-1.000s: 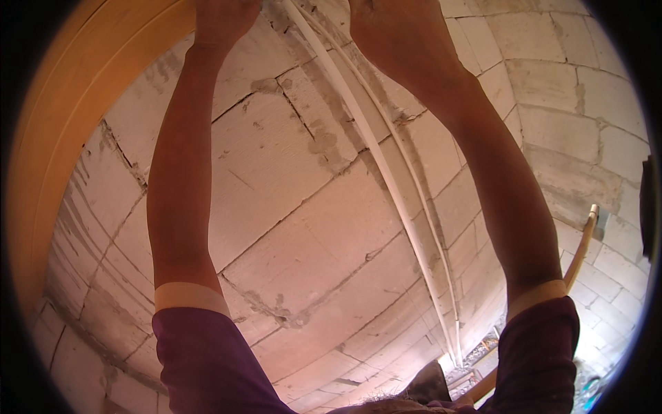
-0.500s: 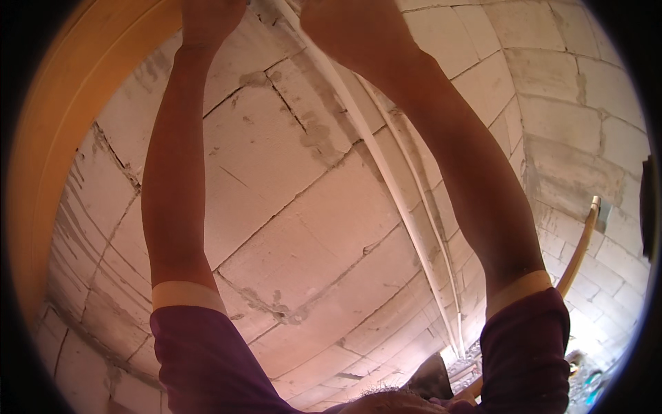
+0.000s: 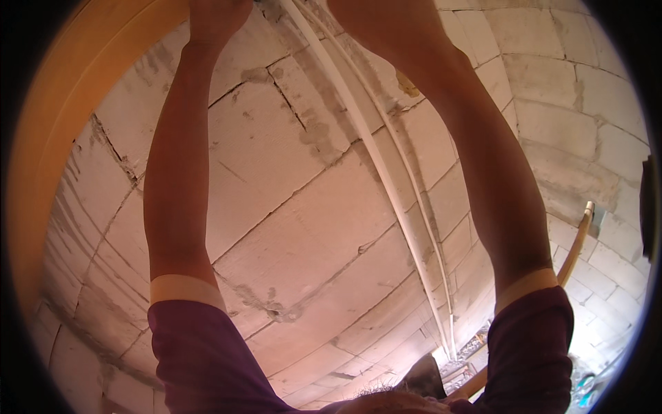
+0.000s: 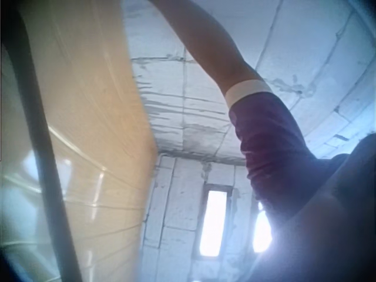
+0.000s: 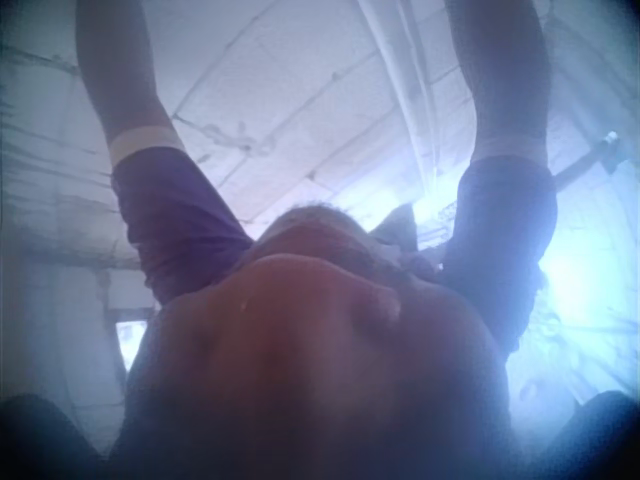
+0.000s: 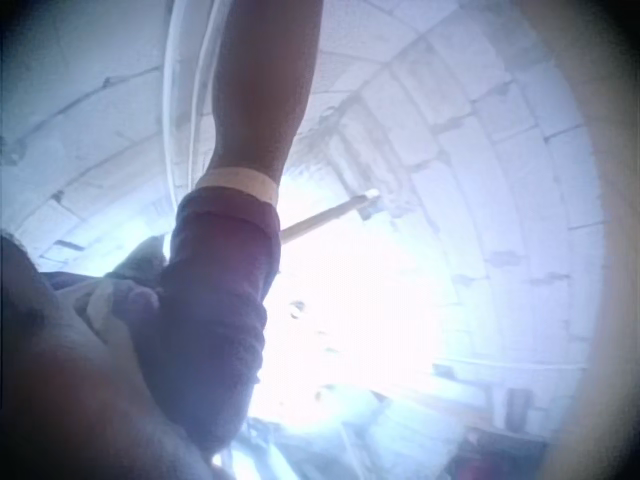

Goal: The person secures white PVC pipes to a white brick wall using a hammer and a red-handled tool. They repeatedly position the tool against the pipe and strike it with the hammer to fasten the pipe to the wall.

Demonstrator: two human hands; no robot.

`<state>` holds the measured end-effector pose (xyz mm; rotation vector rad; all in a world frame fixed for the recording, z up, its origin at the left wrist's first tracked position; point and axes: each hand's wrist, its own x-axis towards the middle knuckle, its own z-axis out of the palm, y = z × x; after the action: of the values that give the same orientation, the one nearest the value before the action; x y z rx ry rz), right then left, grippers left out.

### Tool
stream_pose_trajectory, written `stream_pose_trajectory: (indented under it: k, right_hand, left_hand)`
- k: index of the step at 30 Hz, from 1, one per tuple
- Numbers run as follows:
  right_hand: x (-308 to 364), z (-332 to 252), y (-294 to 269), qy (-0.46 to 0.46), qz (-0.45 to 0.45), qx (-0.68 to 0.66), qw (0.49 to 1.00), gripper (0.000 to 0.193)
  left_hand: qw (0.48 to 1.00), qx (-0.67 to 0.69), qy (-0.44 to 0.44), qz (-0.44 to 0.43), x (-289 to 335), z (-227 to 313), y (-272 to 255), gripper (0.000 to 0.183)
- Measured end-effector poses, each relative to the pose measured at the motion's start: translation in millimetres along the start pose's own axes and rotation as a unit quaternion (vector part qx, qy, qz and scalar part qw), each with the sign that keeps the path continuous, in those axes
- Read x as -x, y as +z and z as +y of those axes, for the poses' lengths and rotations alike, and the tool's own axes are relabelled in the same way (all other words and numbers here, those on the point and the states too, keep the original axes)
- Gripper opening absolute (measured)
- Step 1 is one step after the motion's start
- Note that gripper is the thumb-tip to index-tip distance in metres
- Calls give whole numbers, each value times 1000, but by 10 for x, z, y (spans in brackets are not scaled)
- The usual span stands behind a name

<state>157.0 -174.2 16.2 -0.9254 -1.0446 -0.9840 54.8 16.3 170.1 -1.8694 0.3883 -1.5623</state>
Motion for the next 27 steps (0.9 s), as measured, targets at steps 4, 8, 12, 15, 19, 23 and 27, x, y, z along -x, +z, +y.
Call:
stream_pose_trajectory:
  k: [4,8,12,15,19,23,27]
  right_hand:
    - [239,-310,-464,28,11,-49,998,21]
    - [288,-137,-571,44,-5,-40,998,23]
    - [291,-87,-584,94,-18,-22,995,25]
    - [318,-69,-592,88,-27,-22,995,24]
    - [210,-232,-509,93,-28,-43,994,21]
    - [120,69,-54,4,26,-40,999,17]
    - [35,140,138,30,-38,-20,999,20]
  left_hand:
    - [1000,-27,-11,9,-21,83,-60,31]
    - [999,-42,-10,3,-143,123,-147,35]
    - [995,-82,-16,-48,-171,56,-127,38]
    - [997,-10,-36,-67,-207,174,-104,38]
    - [996,-43,-9,-83,-241,205,-121,35]
    - [997,-24,45,-51,-255,319,-42,31]
    - [998,-17,16,-67,-259,206,-76,28]
